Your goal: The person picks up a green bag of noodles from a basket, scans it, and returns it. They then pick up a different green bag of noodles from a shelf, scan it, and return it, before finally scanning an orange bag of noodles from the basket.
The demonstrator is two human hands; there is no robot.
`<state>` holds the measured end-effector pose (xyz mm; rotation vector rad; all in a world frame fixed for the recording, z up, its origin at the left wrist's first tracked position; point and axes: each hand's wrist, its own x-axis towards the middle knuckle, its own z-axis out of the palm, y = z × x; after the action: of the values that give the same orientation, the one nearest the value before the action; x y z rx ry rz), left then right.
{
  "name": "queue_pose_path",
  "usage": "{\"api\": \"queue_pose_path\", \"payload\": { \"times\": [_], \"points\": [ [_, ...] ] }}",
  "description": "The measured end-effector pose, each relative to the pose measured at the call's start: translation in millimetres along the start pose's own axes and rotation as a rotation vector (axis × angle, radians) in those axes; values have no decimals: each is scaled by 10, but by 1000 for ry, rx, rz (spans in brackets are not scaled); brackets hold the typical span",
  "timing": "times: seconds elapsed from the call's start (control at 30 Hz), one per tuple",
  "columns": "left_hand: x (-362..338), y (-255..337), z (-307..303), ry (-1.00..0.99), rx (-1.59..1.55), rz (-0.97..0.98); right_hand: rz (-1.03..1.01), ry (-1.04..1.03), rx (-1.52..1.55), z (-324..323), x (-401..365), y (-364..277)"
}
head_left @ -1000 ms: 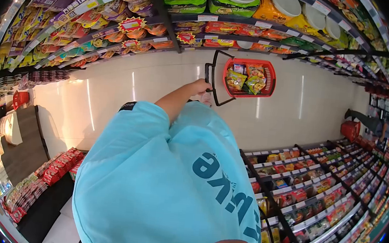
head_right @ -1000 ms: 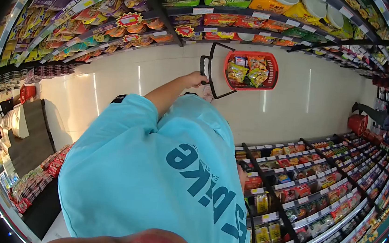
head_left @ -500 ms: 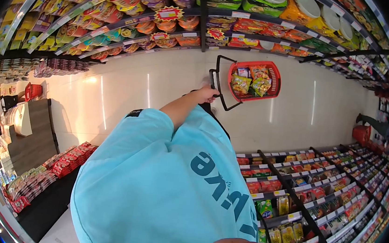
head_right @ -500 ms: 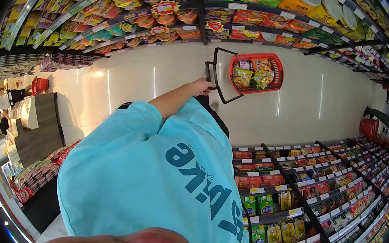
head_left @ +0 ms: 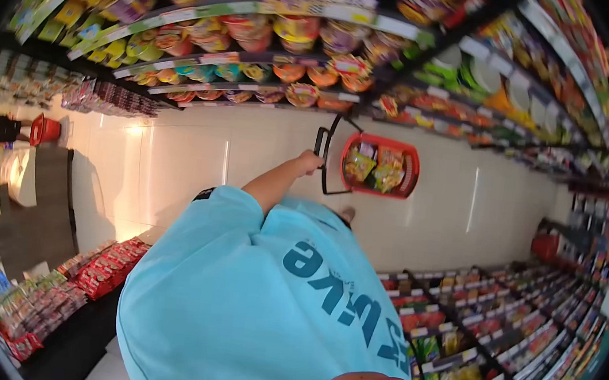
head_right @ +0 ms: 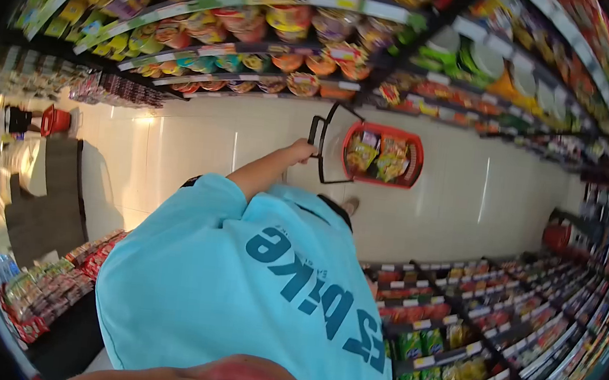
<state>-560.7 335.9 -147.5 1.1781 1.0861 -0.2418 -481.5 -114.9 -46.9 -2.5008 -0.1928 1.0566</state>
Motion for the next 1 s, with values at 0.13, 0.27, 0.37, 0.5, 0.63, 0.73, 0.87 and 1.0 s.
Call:
{"api": "queue_pose_path", "payload": {
  "times": [0.13,0.27,0.37,0.5,0.63,0.73,0.87,1.0],
  "points": [
    [-201,-137,-987,187,76,-62,-86,-82,-85,339,409,-944],
    [-588,-372,-1899,285,271,-60,-94,-141,-106,799,443,-1456],
    [-502,-787,-2491,435,357,-94,-47,-149,-123,880,319,-1562],
    [-552,-1267,-3226,475,497,-114,130,-150,-146,850,-179,-1011],
    [-789,-1332,-3743,569,535,-204,302,-147,-144,946,-463,-209],
    [-794,-1536,-4016,639,563,-219,106,-194,-262,894,-561,-84],
    [-780,-1559,-4106,746,451,-375,221,-53,-126,693,-948,-421],
    [-934,-1260,-4041,772,376,-451,397,-62,91,587,-1116,-341]
  ]
}}
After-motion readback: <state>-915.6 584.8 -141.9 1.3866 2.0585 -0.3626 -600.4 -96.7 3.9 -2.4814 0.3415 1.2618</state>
